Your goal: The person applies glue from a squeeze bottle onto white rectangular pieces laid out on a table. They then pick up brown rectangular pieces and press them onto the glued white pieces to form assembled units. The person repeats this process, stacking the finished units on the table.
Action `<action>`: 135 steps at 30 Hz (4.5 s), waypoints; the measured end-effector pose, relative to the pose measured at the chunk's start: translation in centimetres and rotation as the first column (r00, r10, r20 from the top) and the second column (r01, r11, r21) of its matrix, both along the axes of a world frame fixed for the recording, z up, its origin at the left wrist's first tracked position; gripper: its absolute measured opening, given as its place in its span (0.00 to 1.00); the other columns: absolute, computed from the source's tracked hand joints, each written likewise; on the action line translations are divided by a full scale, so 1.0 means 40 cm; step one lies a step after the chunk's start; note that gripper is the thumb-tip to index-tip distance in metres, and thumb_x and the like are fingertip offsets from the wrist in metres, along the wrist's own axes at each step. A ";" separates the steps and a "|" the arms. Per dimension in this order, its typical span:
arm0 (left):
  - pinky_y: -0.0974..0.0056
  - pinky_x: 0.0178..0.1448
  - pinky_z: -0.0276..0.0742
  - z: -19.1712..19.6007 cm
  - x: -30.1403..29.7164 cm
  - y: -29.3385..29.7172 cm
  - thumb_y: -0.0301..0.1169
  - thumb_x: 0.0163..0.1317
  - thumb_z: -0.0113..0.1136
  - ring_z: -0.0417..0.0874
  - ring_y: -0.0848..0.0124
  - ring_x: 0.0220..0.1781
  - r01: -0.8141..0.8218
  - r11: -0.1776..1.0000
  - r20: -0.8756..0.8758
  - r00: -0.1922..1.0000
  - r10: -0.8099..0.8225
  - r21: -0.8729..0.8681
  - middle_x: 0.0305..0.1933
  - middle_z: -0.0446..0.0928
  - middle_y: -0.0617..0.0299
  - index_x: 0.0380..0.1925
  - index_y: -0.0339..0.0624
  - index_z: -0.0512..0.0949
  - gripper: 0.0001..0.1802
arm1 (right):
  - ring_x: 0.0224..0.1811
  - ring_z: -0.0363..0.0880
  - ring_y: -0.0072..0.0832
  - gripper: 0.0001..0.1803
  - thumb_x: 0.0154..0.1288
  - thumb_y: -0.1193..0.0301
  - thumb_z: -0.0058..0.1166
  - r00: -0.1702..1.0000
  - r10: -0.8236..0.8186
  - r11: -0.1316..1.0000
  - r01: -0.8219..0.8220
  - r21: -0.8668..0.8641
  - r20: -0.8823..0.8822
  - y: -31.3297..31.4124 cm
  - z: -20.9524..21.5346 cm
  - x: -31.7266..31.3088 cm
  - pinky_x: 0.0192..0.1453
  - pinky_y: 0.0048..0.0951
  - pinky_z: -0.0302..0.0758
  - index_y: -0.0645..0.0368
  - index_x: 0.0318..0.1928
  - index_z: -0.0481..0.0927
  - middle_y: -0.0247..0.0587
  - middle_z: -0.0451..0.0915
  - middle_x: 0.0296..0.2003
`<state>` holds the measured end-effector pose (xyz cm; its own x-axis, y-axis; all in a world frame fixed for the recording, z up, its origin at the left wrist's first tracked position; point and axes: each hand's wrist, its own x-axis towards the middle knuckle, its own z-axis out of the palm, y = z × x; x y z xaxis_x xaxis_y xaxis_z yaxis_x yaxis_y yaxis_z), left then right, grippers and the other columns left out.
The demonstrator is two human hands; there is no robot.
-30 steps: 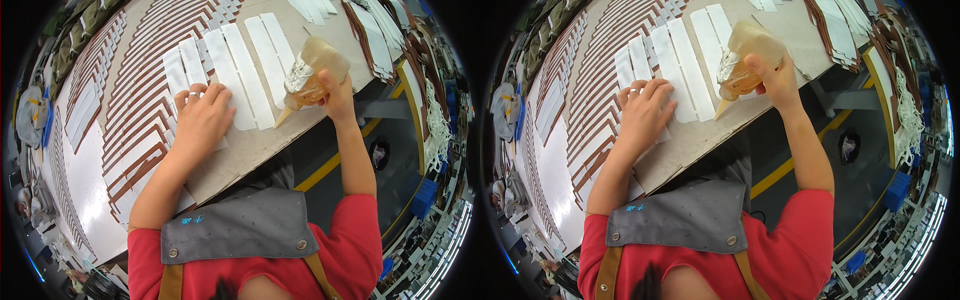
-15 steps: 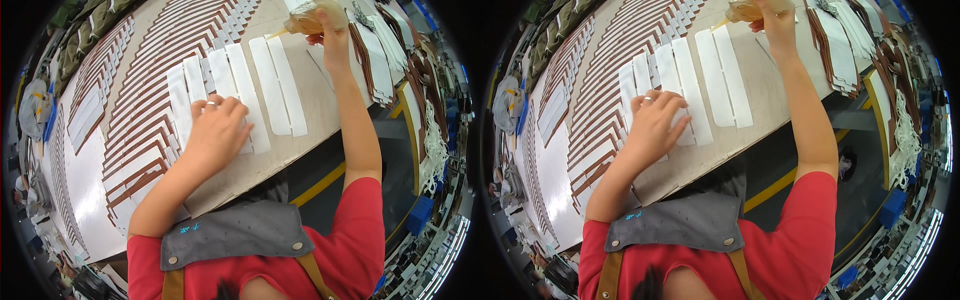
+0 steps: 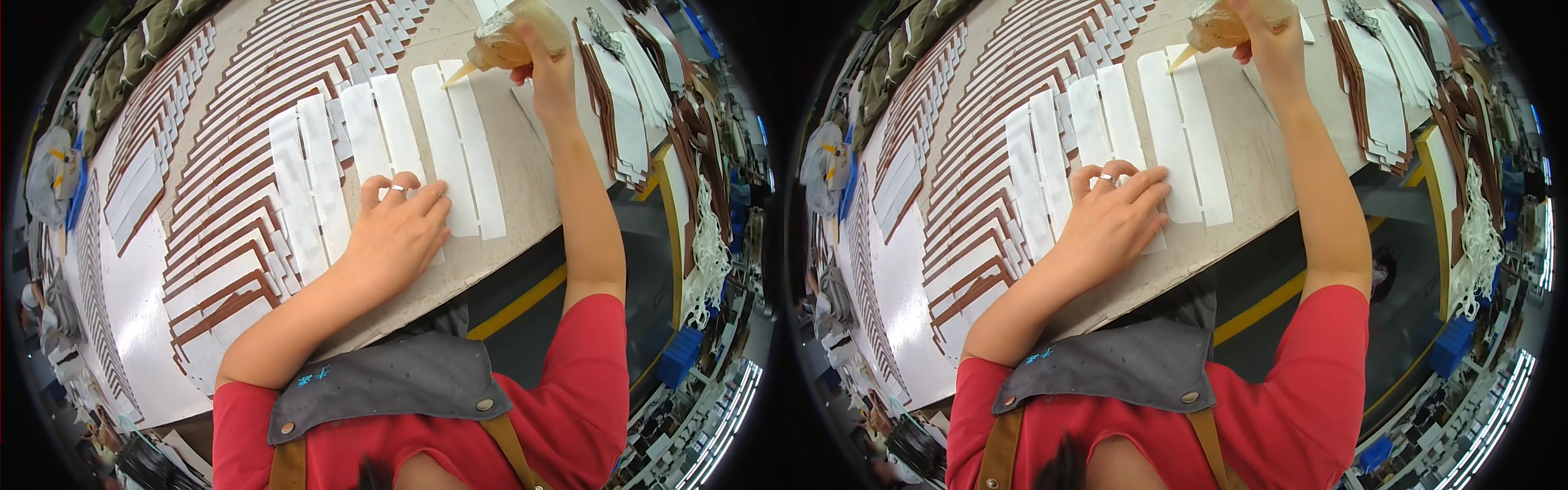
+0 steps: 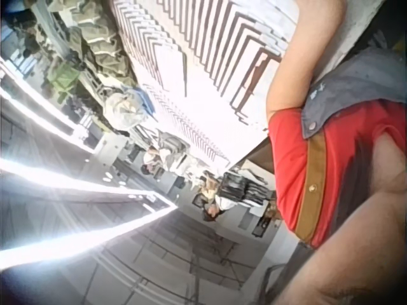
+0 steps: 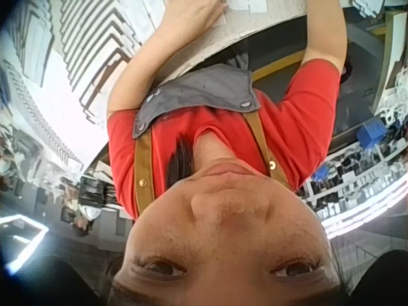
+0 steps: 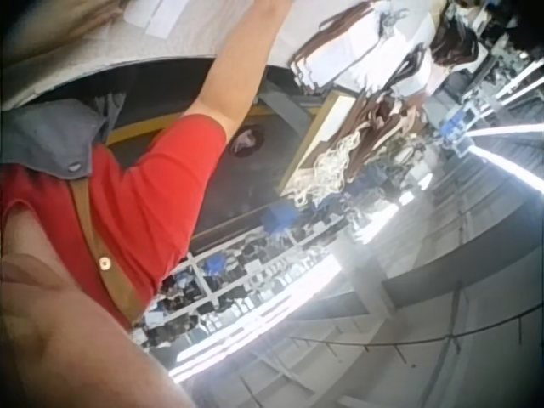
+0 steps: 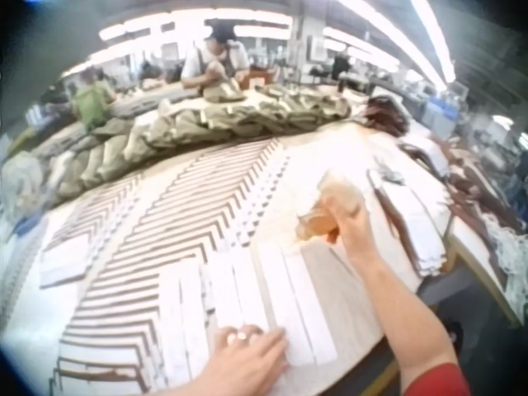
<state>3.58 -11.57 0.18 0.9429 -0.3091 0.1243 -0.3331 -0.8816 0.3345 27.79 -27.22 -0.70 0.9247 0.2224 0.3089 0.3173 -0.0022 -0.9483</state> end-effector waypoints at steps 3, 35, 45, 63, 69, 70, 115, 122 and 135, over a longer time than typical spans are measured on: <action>0.50 0.61 0.53 -0.001 0.001 -0.002 0.34 0.55 0.59 0.71 0.62 0.56 -0.008 1.000 0.001 1.000 0.008 0.004 0.56 0.73 0.65 0.45 0.43 0.75 0.17 | 0.14 0.68 0.17 0.21 0.60 0.54 0.59 0.999 0.038 0.999 -0.038 -0.007 -0.023 -0.021 0.009 -0.043 0.15 0.18 0.63 0.61 0.39 0.74 0.33 0.75 0.23; 0.50 0.60 0.53 -0.024 0.000 -0.005 0.32 0.53 0.61 0.70 0.65 0.55 -0.025 0.998 0.095 0.995 0.020 0.057 0.54 0.74 0.68 0.43 0.44 0.77 0.16 | 0.18 0.73 0.15 0.19 0.61 0.52 0.58 0.987 -0.154 0.969 0.144 0.199 0.035 0.021 0.106 -0.137 0.15 0.16 0.66 0.56 0.33 0.77 0.30 0.77 0.22; 0.50 0.60 0.54 -0.021 0.000 -0.007 0.31 0.54 0.60 0.72 0.63 0.54 -0.010 0.998 0.092 0.996 0.005 0.057 0.55 0.74 0.65 0.44 0.42 0.76 0.16 | 0.16 0.72 0.14 0.19 0.60 0.53 0.60 0.992 -0.030 1.000 0.029 0.009 0.121 0.030 0.025 0.013 0.14 0.15 0.66 0.57 0.33 0.77 0.30 0.77 0.22; 0.52 0.60 0.54 -0.017 0.001 -0.012 0.32 0.53 0.60 0.71 0.64 0.54 -0.013 0.998 0.133 0.991 0.006 0.055 0.52 0.73 0.64 0.39 0.41 0.76 0.13 | 0.19 0.70 0.17 0.23 0.62 0.55 0.57 0.996 0.082 0.995 -0.083 -0.062 -0.019 -0.067 0.004 -0.040 0.15 0.17 0.62 0.61 0.46 0.71 0.33 0.75 0.30; 0.51 0.60 0.54 -0.020 0.000 -0.013 0.31 0.52 0.62 0.71 0.65 0.55 -0.014 0.999 0.102 0.995 0.009 0.051 0.54 0.74 0.66 0.43 0.43 0.76 0.16 | 0.19 0.71 0.16 0.25 0.58 0.54 0.62 0.994 0.055 0.996 -0.062 -0.066 -0.098 -0.113 0.028 -0.170 0.18 0.15 0.66 0.61 0.45 0.73 0.32 0.75 0.26; 0.51 0.60 0.54 -0.020 0.000 -0.013 0.31 0.52 0.62 0.71 0.65 0.55 -0.012 0.999 0.102 0.995 0.007 0.045 0.54 0.74 0.66 0.43 0.43 0.76 0.16 | 0.19 0.71 0.15 0.26 0.57 0.54 0.63 0.991 0.068 0.995 -0.075 -0.058 -0.117 -0.124 0.028 -0.191 0.17 0.15 0.66 0.61 0.45 0.73 0.32 0.75 0.27; 0.51 0.59 0.54 -0.018 0.000 -0.011 0.31 0.52 0.62 0.71 0.65 0.55 -0.011 0.997 0.100 0.995 0.003 0.076 0.54 0.74 0.66 0.43 0.43 0.77 0.16 | 0.22 0.77 0.15 0.14 0.60 0.61 0.62 0.964 0.059 0.996 -0.074 0.048 0.259 0.009 0.043 -0.030 0.17 0.15 0.65 0.58 0.35 0.76 0.31 0.79 0.25; 0.51 0.59 0.54 -0.015 0.000 -0.013 0.31 0.52 0.62 0.71 0.65 0.55 -0.005 0.998 0.110 0.994 -0.002 0.068 0.54 0.74 0.66 0.42 0.41 0.77 0.16 | 0.17 0.73 0.15 0.16 0.59 0.57 0.62 0.969 -0.053 0.998 0.046 0.035 0.241 -0.026 0.021 -0.015 0.15 0.16 0.65 0.57 0.34 0.77 0.31 0.78 0.24; 0.53 0.61 0.54 -0.021 -0.002 -0.015 0.31 0.53 0.60 0.71 0.64 0.54 0.004 0.999 0.152 0.988 -0.011 0.045 0.53 0.74 0.63 0.40 0.39 0.76 0.14 | 0.15 0.67 0.16 0.20 0.60 0.57 0.60 0.993 -0.098 0.995 0.099 0.000 0.065 -0.146 0.010 -0.153 0.15 0.17 0.62 0.61 0.39 0.74 0.32 0.75 0.25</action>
